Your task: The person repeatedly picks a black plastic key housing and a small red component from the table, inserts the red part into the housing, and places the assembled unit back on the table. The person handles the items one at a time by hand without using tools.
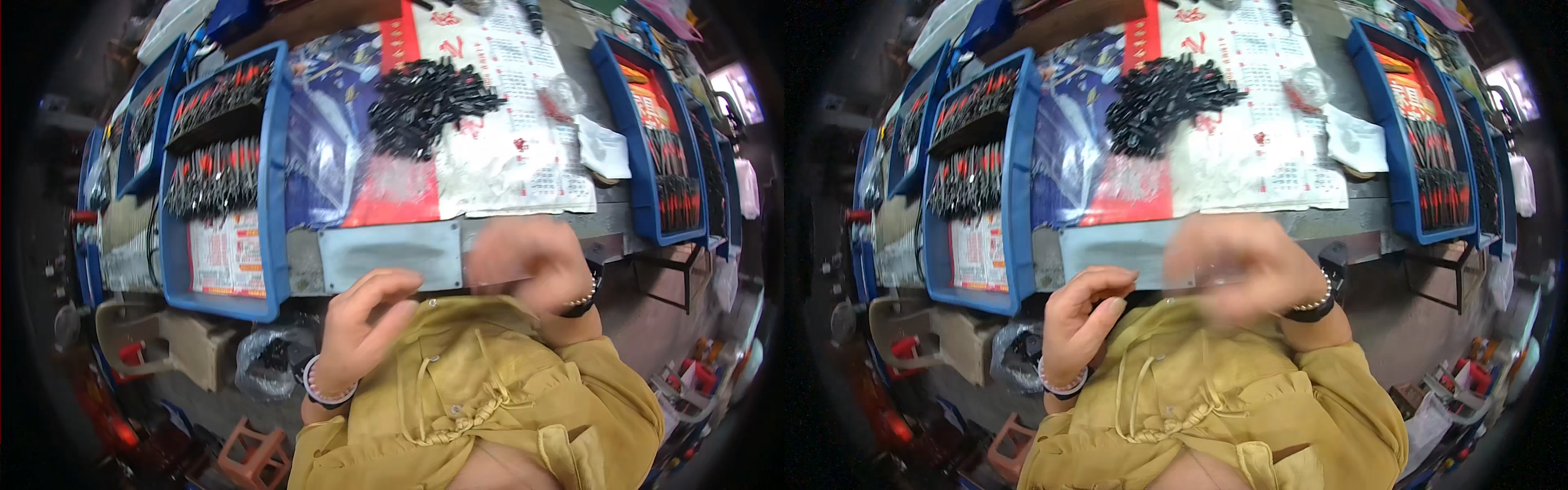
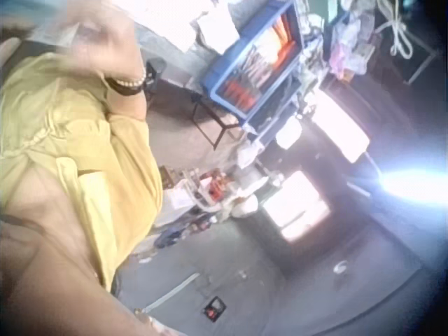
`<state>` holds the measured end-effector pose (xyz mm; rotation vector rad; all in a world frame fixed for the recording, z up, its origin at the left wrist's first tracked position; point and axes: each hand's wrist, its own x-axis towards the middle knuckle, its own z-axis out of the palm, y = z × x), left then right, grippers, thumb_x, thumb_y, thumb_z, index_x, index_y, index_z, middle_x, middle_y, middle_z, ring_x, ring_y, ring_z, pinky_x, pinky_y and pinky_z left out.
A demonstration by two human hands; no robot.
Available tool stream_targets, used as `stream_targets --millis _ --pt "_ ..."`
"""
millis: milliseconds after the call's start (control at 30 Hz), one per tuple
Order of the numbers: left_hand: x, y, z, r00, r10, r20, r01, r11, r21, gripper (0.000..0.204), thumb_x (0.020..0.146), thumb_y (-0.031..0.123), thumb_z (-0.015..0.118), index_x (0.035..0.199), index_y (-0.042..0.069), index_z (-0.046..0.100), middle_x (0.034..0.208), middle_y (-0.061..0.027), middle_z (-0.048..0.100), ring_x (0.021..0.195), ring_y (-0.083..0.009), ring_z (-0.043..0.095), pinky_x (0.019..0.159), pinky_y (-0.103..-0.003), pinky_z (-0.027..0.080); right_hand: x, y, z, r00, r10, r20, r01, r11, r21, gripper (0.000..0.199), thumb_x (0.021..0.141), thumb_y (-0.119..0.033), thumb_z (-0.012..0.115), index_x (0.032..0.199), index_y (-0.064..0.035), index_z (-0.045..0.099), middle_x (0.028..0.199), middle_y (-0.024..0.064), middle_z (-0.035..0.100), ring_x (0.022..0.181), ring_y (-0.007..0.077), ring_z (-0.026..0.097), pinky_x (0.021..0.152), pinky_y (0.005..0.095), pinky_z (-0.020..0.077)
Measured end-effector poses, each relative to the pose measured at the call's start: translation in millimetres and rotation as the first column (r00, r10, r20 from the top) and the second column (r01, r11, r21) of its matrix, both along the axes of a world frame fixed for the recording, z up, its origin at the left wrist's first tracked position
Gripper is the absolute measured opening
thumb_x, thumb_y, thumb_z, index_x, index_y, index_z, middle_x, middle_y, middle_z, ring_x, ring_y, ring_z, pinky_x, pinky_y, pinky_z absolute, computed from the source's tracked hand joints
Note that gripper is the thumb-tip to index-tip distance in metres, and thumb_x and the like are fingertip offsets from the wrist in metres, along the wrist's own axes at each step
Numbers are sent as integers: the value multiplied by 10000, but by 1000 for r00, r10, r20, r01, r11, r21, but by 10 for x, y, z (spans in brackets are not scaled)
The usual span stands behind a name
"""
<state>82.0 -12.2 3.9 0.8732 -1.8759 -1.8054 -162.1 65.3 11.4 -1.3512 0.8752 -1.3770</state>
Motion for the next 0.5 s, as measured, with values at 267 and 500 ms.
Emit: stream_targets --millis 267,500 --pt "-560 -102 -211 985 -166 -43 172 941 292 266 935 51 540 1177 -61 541 1157 -107 598 1043 -160 585 910 -281 457 -821 -526 -605 331 -527 -783 650 729 -216 157 820 -101 615 944 -10 581 880 152 602 776 321 593 694 399 469" --pt "-494 -38 -289 996 -27 -90 59 928 368 303 933 62 527 1214 -49 502 1210 -129 571 1071 -176 570 897 -294 474 -1149 -1346 -980 295 -597 -746 713 657 -244 369 844 -266 647 1012 43 539 927 243 595 875 392 588 796 443 467"
